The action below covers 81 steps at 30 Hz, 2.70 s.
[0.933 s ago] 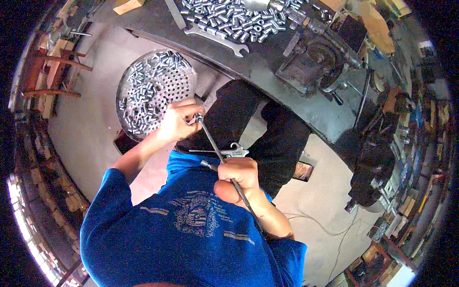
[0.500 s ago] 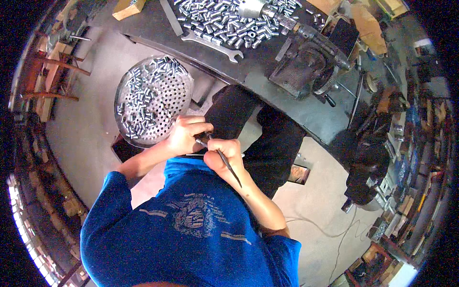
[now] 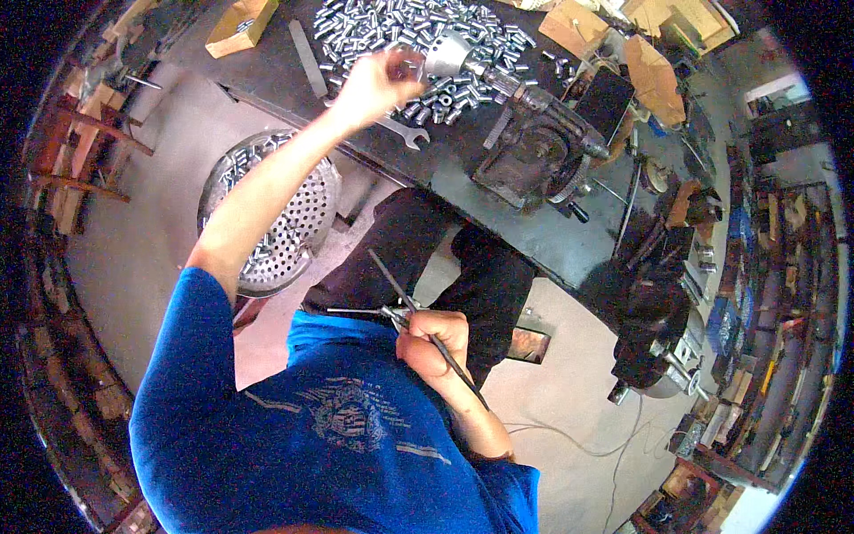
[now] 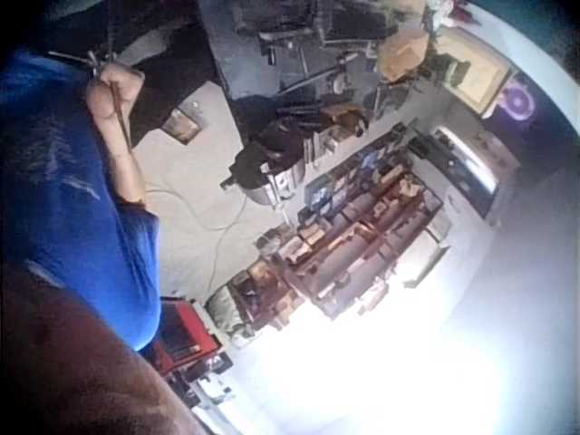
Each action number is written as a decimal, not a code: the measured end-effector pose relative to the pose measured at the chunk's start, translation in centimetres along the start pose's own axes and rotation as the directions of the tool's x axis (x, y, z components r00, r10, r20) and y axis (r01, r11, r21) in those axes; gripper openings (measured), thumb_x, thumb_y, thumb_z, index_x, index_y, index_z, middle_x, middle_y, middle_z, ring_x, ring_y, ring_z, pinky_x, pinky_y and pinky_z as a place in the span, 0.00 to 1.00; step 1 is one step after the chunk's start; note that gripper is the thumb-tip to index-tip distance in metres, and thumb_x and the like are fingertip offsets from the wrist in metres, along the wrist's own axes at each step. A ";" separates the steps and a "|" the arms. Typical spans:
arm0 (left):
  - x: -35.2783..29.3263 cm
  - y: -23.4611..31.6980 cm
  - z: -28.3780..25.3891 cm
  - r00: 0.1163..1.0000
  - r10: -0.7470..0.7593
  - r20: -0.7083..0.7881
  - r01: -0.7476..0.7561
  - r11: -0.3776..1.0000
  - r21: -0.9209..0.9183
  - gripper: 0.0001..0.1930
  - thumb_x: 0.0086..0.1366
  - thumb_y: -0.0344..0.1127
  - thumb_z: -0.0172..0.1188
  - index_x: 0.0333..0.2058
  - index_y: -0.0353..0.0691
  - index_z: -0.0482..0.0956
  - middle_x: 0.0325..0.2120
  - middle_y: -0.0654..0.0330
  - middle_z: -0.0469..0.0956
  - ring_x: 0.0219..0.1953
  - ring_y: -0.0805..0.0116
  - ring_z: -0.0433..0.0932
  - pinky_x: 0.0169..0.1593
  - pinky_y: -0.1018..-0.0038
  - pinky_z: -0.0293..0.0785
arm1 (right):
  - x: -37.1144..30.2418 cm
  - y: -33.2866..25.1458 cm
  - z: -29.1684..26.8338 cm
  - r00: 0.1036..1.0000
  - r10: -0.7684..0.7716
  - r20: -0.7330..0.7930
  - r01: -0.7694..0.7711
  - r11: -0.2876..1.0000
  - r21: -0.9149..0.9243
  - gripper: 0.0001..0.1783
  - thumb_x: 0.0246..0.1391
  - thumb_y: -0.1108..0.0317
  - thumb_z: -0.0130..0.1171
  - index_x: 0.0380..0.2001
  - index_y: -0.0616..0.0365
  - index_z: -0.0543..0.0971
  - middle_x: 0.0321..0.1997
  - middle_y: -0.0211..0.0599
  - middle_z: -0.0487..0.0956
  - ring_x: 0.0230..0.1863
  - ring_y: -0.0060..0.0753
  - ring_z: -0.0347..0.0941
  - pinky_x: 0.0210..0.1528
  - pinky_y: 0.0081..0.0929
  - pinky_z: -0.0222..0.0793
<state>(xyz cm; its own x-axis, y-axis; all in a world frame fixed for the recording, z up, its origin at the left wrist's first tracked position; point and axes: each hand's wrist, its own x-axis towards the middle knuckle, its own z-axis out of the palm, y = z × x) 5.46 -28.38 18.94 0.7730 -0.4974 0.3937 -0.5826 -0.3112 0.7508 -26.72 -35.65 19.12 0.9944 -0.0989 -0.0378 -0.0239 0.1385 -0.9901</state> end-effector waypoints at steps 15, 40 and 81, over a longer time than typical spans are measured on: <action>-19.1 7.7 -3.4 0.786 -0.213 0.580 0.580 0.577 -0.575 0.10 0.63 0.31 0.51 0.37 0.31 0.75 0.22 0.60 0.75 0.25 0.76 0.75 0.27 0.80 0.73 | 2.7 1.7 0.5 0.804 -0.538 0.252 0.566 0.562 -0.603 0.18 0.39 0.61 0.58 0.09 0.55 0.62 0.10 0.36 0.60 0.11 0.39 0.60 0.14 0.32 0.56; -20.2 2.3 -3.2 0.830 -0.361 0.425 0.478 0.853 -0.211 0.15 0.58 0.38 0.59 0.17 0.35 0.77 0.12 0.62 0.74 0.18 0.77 0.72 0.23 0.76 0.67 | 2.0 1.5 0.5 0.870 -0.471 0.150 0.466 0.682 -0.563 0.17 0.38 0.63 0.58 0.07 0.55 0.62 0.10 0.33 0.61 0.11 0.33 0.61 0.14 0.25 0.51; -20.0 -12.3 -4.6 0.818 -0.549 0.171 0.562 0.702 -0.437 0.11 0.52 0.21 0.57 0.36 0.30 0.71 0.25 0.58 0.77 0.26 0.71 0.77 0.30 0.77 0.72 | 1.6 3.2 1.3 0.923 -0.373 0.096 0.369 0.787 -0.494 0.28 0.46 0.52 0.57 0.08 0.54 0.56 0.09 0.35 0.54 0.10 0.39 0.55 0.14 0.32 0.46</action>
<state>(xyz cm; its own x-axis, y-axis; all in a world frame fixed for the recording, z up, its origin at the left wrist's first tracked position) -1.68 -10.93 4.28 0.9095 -0.3746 -0.1802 0.1348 -0.1443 0.9803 -25.05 -34.08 16.07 0.9366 -0.0481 0.3470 0.2974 -0.4143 -0.8602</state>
